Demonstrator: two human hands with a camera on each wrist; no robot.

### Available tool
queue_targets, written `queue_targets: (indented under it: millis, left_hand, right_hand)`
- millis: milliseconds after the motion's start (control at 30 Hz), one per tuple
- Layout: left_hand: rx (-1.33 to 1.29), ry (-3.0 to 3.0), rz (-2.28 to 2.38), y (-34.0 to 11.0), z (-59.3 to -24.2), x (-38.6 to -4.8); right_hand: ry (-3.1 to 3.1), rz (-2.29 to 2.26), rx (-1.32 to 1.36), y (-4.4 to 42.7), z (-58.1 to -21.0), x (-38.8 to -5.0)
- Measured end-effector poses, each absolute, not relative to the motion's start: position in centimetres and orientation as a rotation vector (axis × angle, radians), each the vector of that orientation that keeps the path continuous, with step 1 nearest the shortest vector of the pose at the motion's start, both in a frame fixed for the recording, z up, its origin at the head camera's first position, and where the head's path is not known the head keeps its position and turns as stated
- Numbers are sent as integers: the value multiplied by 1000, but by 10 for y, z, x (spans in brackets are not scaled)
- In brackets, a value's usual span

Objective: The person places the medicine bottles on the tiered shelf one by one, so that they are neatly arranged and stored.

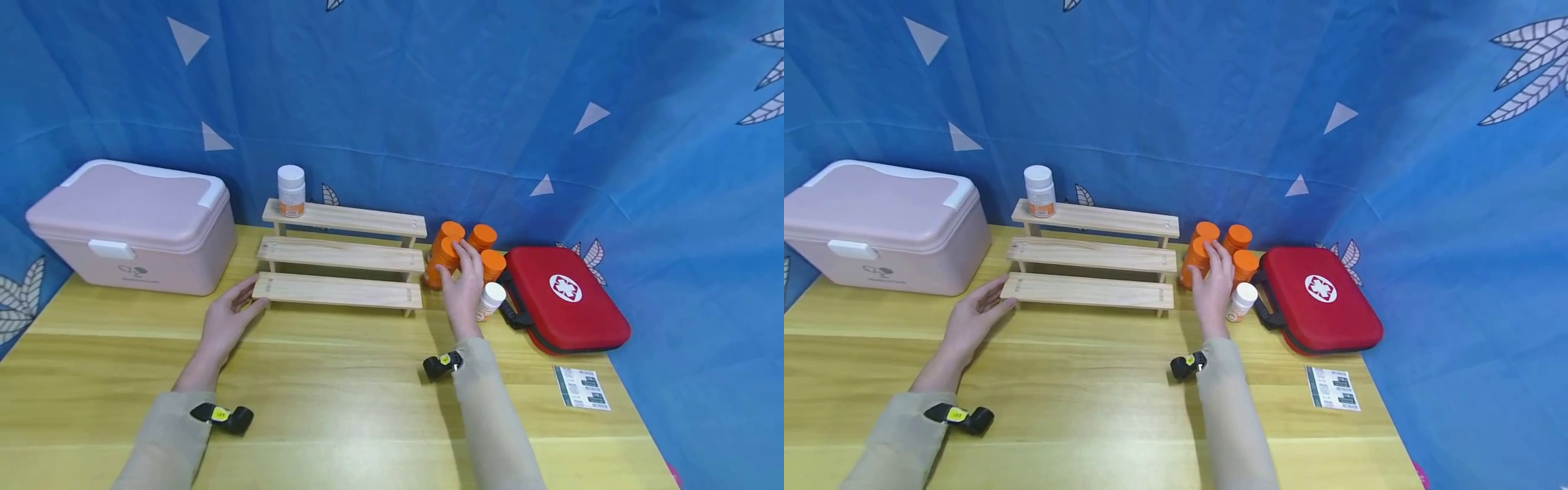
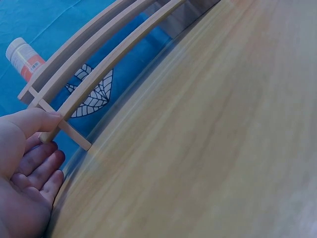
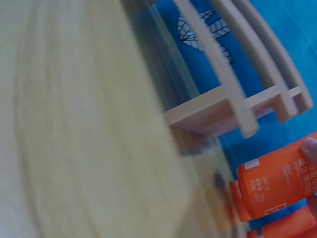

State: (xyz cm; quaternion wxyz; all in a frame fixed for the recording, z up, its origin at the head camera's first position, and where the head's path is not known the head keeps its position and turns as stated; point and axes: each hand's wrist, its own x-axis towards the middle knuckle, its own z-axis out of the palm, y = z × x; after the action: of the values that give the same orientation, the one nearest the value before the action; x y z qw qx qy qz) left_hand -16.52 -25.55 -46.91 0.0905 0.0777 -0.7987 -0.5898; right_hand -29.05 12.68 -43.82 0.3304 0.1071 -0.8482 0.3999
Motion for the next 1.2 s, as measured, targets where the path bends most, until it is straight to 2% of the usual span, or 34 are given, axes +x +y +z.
queue_targets:
  millis: [333,600,900,1200]
  left_hand:
    - [221,-2379,-1740,-256,-468,-165]
    - [222,-2372,-1753,-256,-468,-165]
    - [228,-2372,-1756,-255,-468,-165]
    - [218,-2366,-1767,-255,-469,-165]
  right_hand:
    - [-2015,958,449,118,-384,-275]
    - [-1945,964,649,92,-345,-279]
    - [-2038,1243,792,44,-328,-304]
    - [-2214,1348,765,5,-326,-330]
